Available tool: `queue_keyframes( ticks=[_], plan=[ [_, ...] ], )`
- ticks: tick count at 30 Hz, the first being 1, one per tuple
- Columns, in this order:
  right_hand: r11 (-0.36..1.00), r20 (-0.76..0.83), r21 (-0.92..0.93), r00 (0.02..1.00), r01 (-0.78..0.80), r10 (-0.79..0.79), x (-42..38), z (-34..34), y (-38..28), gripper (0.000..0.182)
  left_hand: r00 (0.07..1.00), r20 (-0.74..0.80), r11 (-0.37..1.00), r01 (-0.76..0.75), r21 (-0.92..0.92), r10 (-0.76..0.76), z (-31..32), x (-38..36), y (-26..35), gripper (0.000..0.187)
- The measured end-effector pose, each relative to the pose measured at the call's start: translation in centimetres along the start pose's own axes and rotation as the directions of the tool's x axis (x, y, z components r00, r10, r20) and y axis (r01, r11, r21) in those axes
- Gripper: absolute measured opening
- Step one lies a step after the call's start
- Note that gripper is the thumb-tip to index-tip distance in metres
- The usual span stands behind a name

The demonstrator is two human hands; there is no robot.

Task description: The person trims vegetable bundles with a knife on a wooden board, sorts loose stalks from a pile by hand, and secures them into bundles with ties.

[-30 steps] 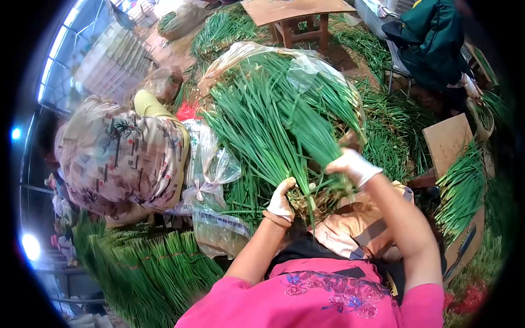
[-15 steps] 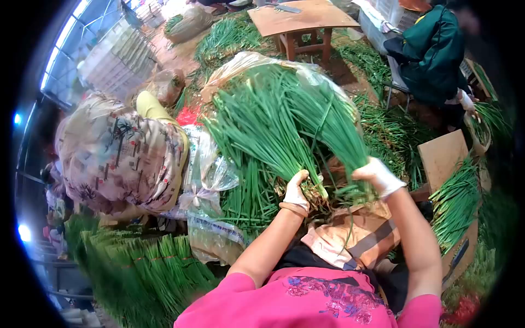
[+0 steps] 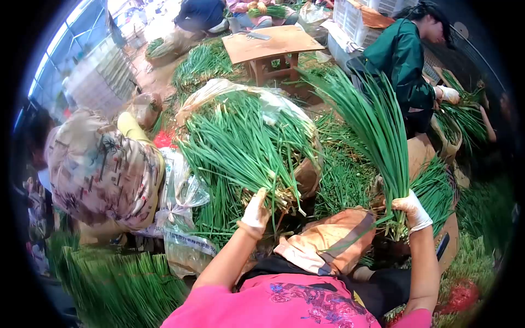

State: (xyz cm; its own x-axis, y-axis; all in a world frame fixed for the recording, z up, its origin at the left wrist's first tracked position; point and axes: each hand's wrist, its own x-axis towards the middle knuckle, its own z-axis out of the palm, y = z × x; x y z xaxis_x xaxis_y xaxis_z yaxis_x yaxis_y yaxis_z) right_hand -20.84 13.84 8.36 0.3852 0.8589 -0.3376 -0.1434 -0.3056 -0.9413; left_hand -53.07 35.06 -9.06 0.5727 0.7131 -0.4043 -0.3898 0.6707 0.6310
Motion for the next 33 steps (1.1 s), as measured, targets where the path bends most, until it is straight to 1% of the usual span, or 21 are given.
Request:
queue_keyframes(
  ticks=[2,4,5,6,7,10,12,14,17,18,20,21,23,24,25,26,28,29,31,32,33],
  plan=[
    [0.998,-0.016,-0.043,0.999,0.035,-0.035,-1.1,-1.0,0.5,0.052,0.998,-0.061,0.994,0.039,0.098,-0.033,0.2,-3.6,1.0,0.058],
    [0.991,-0.054,-0.099,0.994,0.093,-0.099,-2.7,-0.5,-0.6,0.051,0.98,-0.169,0.948,-0.045,0.316,0.103,0.7,-7.3,1.7,0.065],
    [0.984,-0.074,-0.128,0.989,0.121,-0.131,-3.4,-0.2,-1.2,0.051,0.949,-0.038,0.847,-0.261,0.463,0.313,0.0,-8.0,1.3,0.071],
    [0.959,-0.069,-0.227,0.98,0.167,-0.187,-3.7,-0.4,-1.4,0.051,0.804,0.199,0.592,-0.557,0.582,0.561,1.2,-8.7,1.9,0.065],
    [0.924,-0.06,-0.324,0.97,0.204,-0.235,-4.1,-0.6,-1.5,0.052,0.707,0.403,0.313,-0.652,0.691,0.582,4.4,-10.2,4.3,0.062],
    [0.62,-0.001,-0.76,0.952,0.198,-0.305,-6.1,0.8,-3.5,0.05,0.344,0.886,-0.488,-0.742,0.459,0.311,14.8,-12.6,12.3,0.059],
    [0.281,0.17,-0.917,0.914,0.284,-0.368,-6.7,1.3,-3.1,0.053,0.337,0.935,-0.686,-0.656,0.315,0.107,21.8,-13.4,15.2,0.058],
    [0.119,0.281,-0.928,0.874,0.352,-0.396,-7.4,1.5,-1.6,0.047,0.305,0.951,-0.663,-0.704,0.255,0.041,26.0,-11.3,15.1,0.06],
    [-0.071,0.457,-0.878,0.785,0.473,-0.418,-8.5,2.4,-2.0,0.027,0.385,0.895,-0.538,-0.815,0.215,-0.225,24.5,-2.9,10.4,0.053],
    [-0.061,0.453,-0.878,0.783,0.475,-0.426,-8.8,2.2,-2.0,0.025,0.459,0.7,-0.07,-0.858,0.508,-0.548,23.7,-1.0,9.0,0.055],
    [-0.046,0.445,-0.879,0.782,0.474,-0.437,-9.4,1.4,-2.3,0.022,0.406,0.455,0.308,-0.378,0.873,-0.793,18.8,-0.8,4.5,0.06],
    [-0.082,0.46,-0.881,0.803,0.466,-0.38,-9.8,0.7,-2.7,0.05,0.345,0.452,0.468,-0.042,0.883,-0.822,16.0,-1.9,2.1,0.063],
    [-0.116,0.424,-0.905,0.849,0.409,-0.315,-10.3,0.2,-2.4,0.053,0.272,0.619,0.667,0.439,0.602,-0.737,12.5,-5.1,-1.8,0.069],
    [-0.124,0.405,-0.914,0.863,0.385,-0.302,-10.3,0.0,-1.9,0.055,0.236,0.746,0.738,0.494,0.46,-0.623,11.8,-7.0,-3.2,0.068],
    [-0.126,0.441,-0.897,0.842,0.424,-0.31,-9.9,-0.6,-0.9,0.054,0.216,0.849,0.778,0.552,0.301,-0.482,12.1,-8.8,-3.9,0.068],
    [-0.154,0.455,-0.891,0.834,0.428,-0.314,-9.4,-0.7,-0.3,0.046,0.187,0.713,0.706,0.443,0.553,-0.676,12.6,-9.0,-3.2,0.065],
    [-0.225,0.481,-0.877,0.779,0.425,-0.402,-8.5,-0.2,0.0,0.033,0.095,0.315,0.327,0.189,0.926,-0.945,15.2,-10.1,-0.9,0.066],
    [-0.253,0.49,-0.871,0.755,0.42,-0.435,-7.7,-0.5,0.3,0.031,0.209,0.381,0.41,0.114,0.905,-0.9,14.6,-10.6,-1.5,0.062],
    [-0.185,0.3,-0.954,0.756,0.237,-0.582,-5.9,-2.7,1.8,0.032,0.273,0.239,0.32,0.306,0.897,-0.932,16.6,-11.2,0.4,0.056],
    [-0.12,0.176,-0.984,0.758,0.13,-0.628,-5.6,-4.8,3.1,0.029,0.458,0.242,0.303,0.064,0.951,-0.855,15.2,-10.1,1.3,0.052],
    [0.316,-0.088,-0.943,0.838,0.104,-0.539,-6.0,-6.3,3.7,0.022,0.626,0.234,0.179,-0.152,0.972,-0.744,13.8,-9.1,2.2,0.048]
  ],
)
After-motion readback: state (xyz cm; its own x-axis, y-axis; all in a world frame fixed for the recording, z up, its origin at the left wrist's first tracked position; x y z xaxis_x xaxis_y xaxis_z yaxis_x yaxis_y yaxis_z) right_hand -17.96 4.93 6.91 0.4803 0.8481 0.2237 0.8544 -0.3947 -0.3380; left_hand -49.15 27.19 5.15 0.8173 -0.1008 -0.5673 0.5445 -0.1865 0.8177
